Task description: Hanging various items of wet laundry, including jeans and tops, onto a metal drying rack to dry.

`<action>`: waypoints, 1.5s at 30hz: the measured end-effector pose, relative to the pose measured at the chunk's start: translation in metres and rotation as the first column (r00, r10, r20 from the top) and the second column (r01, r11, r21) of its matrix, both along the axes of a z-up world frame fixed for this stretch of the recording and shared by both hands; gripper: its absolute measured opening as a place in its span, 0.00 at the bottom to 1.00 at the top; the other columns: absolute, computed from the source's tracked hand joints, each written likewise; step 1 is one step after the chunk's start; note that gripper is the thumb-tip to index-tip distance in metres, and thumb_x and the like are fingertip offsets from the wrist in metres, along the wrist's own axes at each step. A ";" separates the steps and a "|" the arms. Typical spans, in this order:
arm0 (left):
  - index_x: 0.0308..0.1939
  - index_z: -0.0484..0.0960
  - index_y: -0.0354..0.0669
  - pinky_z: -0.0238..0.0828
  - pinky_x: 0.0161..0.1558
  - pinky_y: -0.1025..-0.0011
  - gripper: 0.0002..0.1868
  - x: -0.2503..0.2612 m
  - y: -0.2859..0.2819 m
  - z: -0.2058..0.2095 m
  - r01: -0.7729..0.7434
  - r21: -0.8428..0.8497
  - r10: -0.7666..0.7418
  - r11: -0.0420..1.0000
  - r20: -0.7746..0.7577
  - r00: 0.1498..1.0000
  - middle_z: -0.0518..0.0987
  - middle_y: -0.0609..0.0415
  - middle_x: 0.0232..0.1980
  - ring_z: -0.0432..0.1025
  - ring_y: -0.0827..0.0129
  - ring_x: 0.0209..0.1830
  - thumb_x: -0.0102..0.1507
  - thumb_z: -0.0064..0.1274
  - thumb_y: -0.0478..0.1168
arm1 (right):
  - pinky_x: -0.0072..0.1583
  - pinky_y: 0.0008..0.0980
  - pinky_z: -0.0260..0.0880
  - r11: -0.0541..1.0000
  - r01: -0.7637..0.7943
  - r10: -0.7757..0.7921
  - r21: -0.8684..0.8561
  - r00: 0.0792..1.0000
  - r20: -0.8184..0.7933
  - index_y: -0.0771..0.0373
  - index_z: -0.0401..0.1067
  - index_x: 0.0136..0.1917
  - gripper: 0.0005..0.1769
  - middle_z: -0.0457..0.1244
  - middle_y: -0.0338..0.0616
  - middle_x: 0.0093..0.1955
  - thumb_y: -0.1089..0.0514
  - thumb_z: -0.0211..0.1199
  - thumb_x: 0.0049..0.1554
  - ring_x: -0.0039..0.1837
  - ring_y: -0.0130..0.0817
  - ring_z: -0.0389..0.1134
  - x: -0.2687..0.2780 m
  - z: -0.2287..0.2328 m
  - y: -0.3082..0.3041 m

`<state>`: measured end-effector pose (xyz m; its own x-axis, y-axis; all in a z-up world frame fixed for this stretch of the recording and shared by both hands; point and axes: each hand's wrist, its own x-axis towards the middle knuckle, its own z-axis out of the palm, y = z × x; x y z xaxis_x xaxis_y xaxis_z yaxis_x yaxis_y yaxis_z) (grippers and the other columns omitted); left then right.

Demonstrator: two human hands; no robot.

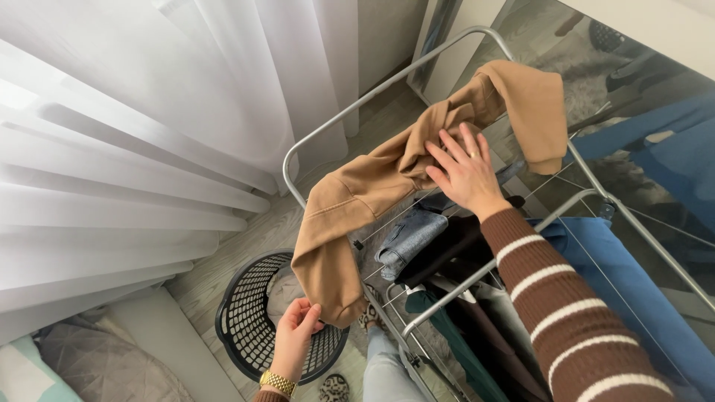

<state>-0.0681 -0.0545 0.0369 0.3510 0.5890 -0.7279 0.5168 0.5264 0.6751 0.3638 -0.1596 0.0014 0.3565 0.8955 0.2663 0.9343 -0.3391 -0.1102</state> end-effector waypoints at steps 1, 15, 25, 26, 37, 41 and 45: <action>0.41 0.83 0.38 0.76 0.42 0.72 0.08 -0.001 -0.001 -0.002 0.000 -0.001 0.000 1.000 -0.001 1.000 0.84 0.52 0.39 0.74 0.69 0.34 0.65 0.54 0.39 | 0.77 0.68 0.41 1.000 0.000 0.000 -0.001 1.000 -0.001 0.49 0.66 0.76 0.29 0.56 0.49 0.80 0.38 0.46 0.68 0.83 0.61 0.45 0.003 0.000 0.006; 0.43 0.84 0.39 0.75 0.42 0.73 0.08 -0.002 0.001 -0.008 -0.029 -0.038 0.029 0.999 -0.001 1.000 0.83 0.54 0.38 0.73 0.70 0.34 0.64 0.55 0.39 | 0.74 0.57 0.49 0.870 0.067 -0.180 -0.488 0.965 -0.190 0.51 0.70 0.69 0.30 0.61 0.39 0.73 0.37 0.36 0.67 0.77 0.51 0.53 0.015 0.009 0.057; 0.40 0.83 0.40 0.77 0.43 0.72 0.07 -0.001 0.002 -0.012 -0.019 -0.029 0.020 0.999 0.014 1.000 0.84 0.54 0.39 0.75 0.71 0.37 0.64 0.56 0.39 | 0.74 0.58 0.47 0.787 0.062 -0.279 -0.613 0.923 -0.265 0.52 0.70 0.65 0.30 0.61 0.46 0.73 0.37 0.35 0.66 0.77 0.52 0.53 0.018 0.016 0.085; 0.41 0.84 0.40 0.77 0.44 0.72 0.07 0.000 0.003 -0.011 -0.016 -0.032 0.016 0.999 0.000 1.000 0.84 0.54 0.38 0.75 0.72 0.37 0.64 0.56 0.40 | 0.74 0.58 0.47 0.773 0.072 -0.297 -0.631 0.919 -0.258 0.52 0.69 0.66 0.30 0.61 0.46 0.73 0.37 0.35 0.65 0.77 0.52 0.53 0.019 0.014 0.087; 0.40 0.84 0.42 0.77 0.43 0.73 0.07 -0.001 0.006 -0.005 -0.019 -0.039 0.019 0.999 -0.011 1.000 0.84 0.56 0.37 0.74 0.73 0.35 0.63 0.57 0.41 | 0.71 0.61 0.55 0.673 0.069 -0.386 -0.736 0.882 -0.271 0.52 0.68 0.69 0.29 0.66 0.55 0.67 0.41 0.35 0.65 0.70 0.57 0.64 0.010 -0.008 0.083; 0.41 0.84 0.41 0.77 0.44 0.73 0.07 -0.001 0.005 -0.009 -0.021 -0.038 0.021 0.999 0.013 1.000 0.84 0.57 0.39 0.75 0.74 0.37 0.64 0.56 0.40 | 0.68 0.58 0.57 0.681 0.073 -0.375 -0.729 0.890 -0.261 0.54 0.69 0.65 0.27 0.66 0.58 0.65 0.44 0.37 0.64 0.68 0.58 0.63 0.016 -0.008 0.080; 0.41 0.83 0.41 0.76 0.43 0.73 0.06 -0.004 0.003 -0.018 -0.033 -0.029 0.035 0.999 0.047 0.998 0.83 0.57 0.38 0.73 0.74 0.37 0.64 0.56 0.39 | 0.68 0.54 0.58 0.698 0.117 -0.371 -0.707 0.903 -0.217 0.61 0.76 0.52 0.26 0.70 0.55 0.56 0.48 0.39 0.63 0.62 0.56 0.67 0.022 -0.014 0.079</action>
